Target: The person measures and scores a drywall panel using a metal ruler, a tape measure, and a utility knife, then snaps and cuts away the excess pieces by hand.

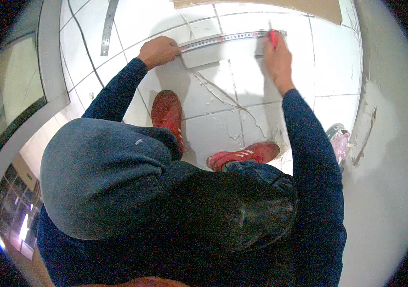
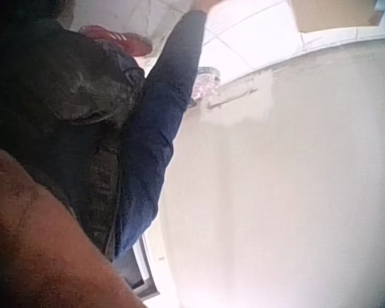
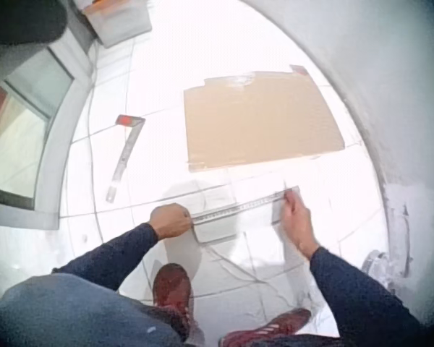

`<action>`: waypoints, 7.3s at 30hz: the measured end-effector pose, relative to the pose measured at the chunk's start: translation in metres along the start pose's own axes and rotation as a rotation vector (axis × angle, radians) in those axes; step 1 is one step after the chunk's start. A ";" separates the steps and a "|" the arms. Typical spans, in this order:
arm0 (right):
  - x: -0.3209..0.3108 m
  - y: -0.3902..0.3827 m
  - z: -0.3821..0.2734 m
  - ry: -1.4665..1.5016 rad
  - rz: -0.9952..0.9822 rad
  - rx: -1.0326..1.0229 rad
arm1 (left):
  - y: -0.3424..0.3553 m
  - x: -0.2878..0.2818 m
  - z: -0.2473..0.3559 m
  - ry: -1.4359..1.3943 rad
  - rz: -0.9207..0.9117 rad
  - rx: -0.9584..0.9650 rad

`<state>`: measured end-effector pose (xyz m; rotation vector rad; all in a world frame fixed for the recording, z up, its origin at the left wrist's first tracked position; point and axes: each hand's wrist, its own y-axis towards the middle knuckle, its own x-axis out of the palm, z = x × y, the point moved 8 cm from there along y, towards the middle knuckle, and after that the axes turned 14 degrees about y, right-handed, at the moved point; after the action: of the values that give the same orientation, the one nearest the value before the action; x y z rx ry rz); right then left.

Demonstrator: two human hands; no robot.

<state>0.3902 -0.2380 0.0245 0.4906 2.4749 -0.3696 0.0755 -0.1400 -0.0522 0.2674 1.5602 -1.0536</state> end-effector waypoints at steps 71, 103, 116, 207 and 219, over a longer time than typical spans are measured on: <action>0.126 -0.043 -0.101 -0.400 -0.796 0.090 | -0.043 -0.067 0.078 -0.086 0.203 -0.172; 0.074 -0.075 -0.072 -0.010 -0.319 0.099 | -0.039 -0.059 0.111 0.109 0.247 -0.012; 0.065 -0.101 -0.064 0.126 -0.306 0.001 | -0.033 -0.033 0.079 -0.031 -0.144 0.012; 0.054 -0.065 -0.077 -0.013 -0.189 0.115 | -0.064 -0.054 0.116 -0.110 -0.004 0.098; 0.049 -0.027 -0.073 -0.433 -0.412 -0.355 | -0.119 -0.051 0.061 -0.268 -0.016 0.003</action>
<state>0.3061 -0.2227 0.0573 -0.2312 2.1324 -0.1628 0.0515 -0.2338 0.0540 0.1104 1.3218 -1.0579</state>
